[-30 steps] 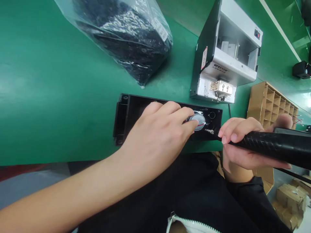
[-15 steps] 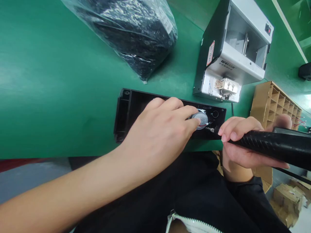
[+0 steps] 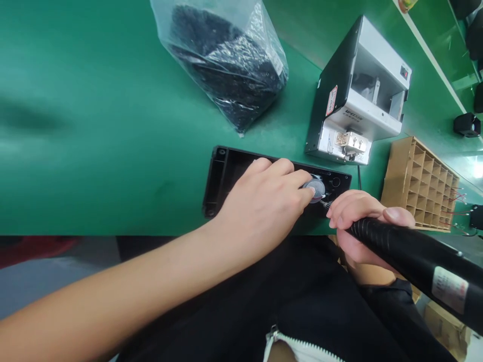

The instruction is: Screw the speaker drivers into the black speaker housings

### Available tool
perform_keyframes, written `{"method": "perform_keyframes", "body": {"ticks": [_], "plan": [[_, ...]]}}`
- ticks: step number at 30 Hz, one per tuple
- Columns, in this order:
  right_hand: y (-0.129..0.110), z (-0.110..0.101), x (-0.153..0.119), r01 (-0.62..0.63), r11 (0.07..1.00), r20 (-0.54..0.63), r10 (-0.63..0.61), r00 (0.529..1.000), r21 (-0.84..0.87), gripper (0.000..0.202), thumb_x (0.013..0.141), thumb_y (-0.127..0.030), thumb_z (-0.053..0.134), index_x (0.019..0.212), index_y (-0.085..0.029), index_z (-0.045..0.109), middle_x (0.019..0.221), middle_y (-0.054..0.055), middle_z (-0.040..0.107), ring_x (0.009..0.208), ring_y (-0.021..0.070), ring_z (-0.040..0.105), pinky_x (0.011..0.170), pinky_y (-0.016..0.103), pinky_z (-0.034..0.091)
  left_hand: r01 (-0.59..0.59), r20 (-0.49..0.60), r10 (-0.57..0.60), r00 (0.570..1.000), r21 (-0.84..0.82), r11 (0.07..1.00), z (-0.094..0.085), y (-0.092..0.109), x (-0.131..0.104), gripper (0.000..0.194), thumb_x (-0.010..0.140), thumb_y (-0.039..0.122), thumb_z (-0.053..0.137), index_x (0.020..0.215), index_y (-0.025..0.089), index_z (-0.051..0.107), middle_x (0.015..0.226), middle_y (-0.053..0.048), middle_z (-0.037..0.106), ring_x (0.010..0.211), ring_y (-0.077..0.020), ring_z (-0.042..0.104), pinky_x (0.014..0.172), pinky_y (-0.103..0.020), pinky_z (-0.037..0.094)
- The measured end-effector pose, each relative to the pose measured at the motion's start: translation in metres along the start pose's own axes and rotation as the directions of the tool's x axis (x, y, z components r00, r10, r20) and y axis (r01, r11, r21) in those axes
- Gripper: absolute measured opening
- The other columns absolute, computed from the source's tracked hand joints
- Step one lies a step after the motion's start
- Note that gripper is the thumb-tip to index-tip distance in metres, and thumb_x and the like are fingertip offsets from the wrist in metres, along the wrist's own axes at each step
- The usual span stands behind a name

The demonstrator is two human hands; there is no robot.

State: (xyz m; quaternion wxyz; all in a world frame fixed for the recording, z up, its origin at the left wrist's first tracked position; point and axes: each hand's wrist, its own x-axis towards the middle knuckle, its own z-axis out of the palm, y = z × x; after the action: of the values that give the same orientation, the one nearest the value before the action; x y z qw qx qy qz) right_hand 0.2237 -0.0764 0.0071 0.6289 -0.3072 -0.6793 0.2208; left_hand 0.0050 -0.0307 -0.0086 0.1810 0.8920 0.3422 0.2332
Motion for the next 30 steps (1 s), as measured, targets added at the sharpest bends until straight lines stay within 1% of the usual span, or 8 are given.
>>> {"method": "perform_keyframes", "body": {"ticks": [6,10,13,18,21,23,26,30], "plan": [[0.015,-0.008,0.004,0.039,0.999,0.163,-0.043,0.986,0.027,0.062,0.105,-0.039,0.083,0.163,-0.045,0.063,0.079,-0.01,0.077,0.048,0.0161,0.064,0.051,0.033,0.064,-0.032,-0.011,0.033,0.999,0.057,0.998,0.002,-0.001,0.0,0.024,0.116,0.013,0.074,0.102,0.024,0.091,0.124,-0.006,0.095,0.099,-0.0311,0.07,0.08,-0.047,0.039],[0.023,0.008,-0.004,0.068,0.996,0.004,-0.068,0.998,0.058,0.05,0.117,-0.058,0.07,0.162,-0.036,0.07,0.075,-0.008,0.074,0.045,0.0154,0.059,0.047,0.031,0.061,-0.043,-0.019,0.045,0.999,0.082,0.996,0.005,-0.003,-0.001,0.025,0.116,0.014,0.073,0.103,0.024,0.092,0.122,-0.006,0.095,0.1,-0.0305,0.071,0.081,-0.046,0.04],[0.022,0.014,-0.004,0.065,0.995,-0.111,-0.056,0.992,0.079,0.068,0.12,-0.083,0.056,0.163,-0.034,0.074,0.076,-0.007,0.074,0.045,0.0152,0.057,0.043,0.029,0.058,-0.068,-0.067,0.074,0.995,0.092,0.993,0.006,-0.004,-0.002,0.027,0.115,0.011,0.071,0.101,0.024,0.091,0.121,-0.007,0.094,0.102,-0.0308,0.073,0.081,-0.046,0.042],[0.009,-0.017,0.047,-0.018,0.999,-0.123,0.013,0.992,-0.037,0.069,0.124,-0.082,0.047,0.17,-0.04,0.074,0.087,-0.005,0.072,0.051,0.0148,0.067,0.054,0.032,0.07,-0.135,-0.166,0.147,0.975,0.081,0.988,-0.004,-0.01,-0.006,0.035,0.119,0.011,0.059,0.098,0.021,0.085,0.124,-0.012,0.091,0.105,-0.03,0.077,0.085,-0.047,0.05],[0.012,-0.028,0.095,0.078,0.988,-0.229,-0.108,0.967,-0.135,0.067,0.125,-0.085,0.035,0.159,-0.05,0.08,0.083,-0.008,0.056,0.042,0.0065,0.051,0.048,0.021,0.056,-0.186,-0.148,0.196,0.969,0.078,0.979,-0.013,-0.015,-0.013,0.039,0.122,0.012,0.055,0.093,0.021,0.079,0.123,-0.012,0.091,0.107,-0.0299,0.079,0.09,-0.048,0.054],[0.023,-0.024,0.118,0.113,0.985,-0.27,-0.146,0.952,-0.134,0.071,0.126,-0.083,0.029,0.143,-0.045,0.086,0.077,-0.007,0.053,0.041,0.0058,0.049,0.047,0.018,0.05,-0.198,-0.152,0.205,0.967,0.055,0.979,-0.017,-0.018,-0.021,0.038,0.121,0.01,0.055,0.094,0.023,0.079,0.122,-0.01,0.093,0.111,-0.0301,0.081,0.099,-0.05,0.055],[0.041,-0.01,0.131,0.129,0.989,-0.277,-0.142,0.95,-0.066,0.062,0.125,-0.078,0.038,0.127,-0.038,0.086,0.068,-0.006,0.054,0.039,0.0089,0.051,0.043,0.019,0.046,-0.182,-0.183,0.179,0.967,0.0,0.983,-0.018,-0.022,-0.033,0.034,0.12,0.01,0.057,0.101,0.025,0.081,0.122,-0.008,0.094,0.118,-0.0306,0.084,0.108,-0.052,0.055],[0.053,-0.001,0.123,0.092,0.996,-0.248,-0.093,0.964,-0.015,0.055,0.122,-0.081,0.053,0.137,-0.038,0.083,0.068,-0.007,0.06,0.039,0.0105,0.053,0.04,0.022,0.046,-0.169,-0.206,0.157,0.966,-0.042,0.985,-0.019,-0.028,-0.044,0.036,0.123,0.015,0.054,0.104,0.027,0.082,0.119,-0.005,0.096,0.113,-0.03,0.088,0.114,-0.057,0.055]]}}
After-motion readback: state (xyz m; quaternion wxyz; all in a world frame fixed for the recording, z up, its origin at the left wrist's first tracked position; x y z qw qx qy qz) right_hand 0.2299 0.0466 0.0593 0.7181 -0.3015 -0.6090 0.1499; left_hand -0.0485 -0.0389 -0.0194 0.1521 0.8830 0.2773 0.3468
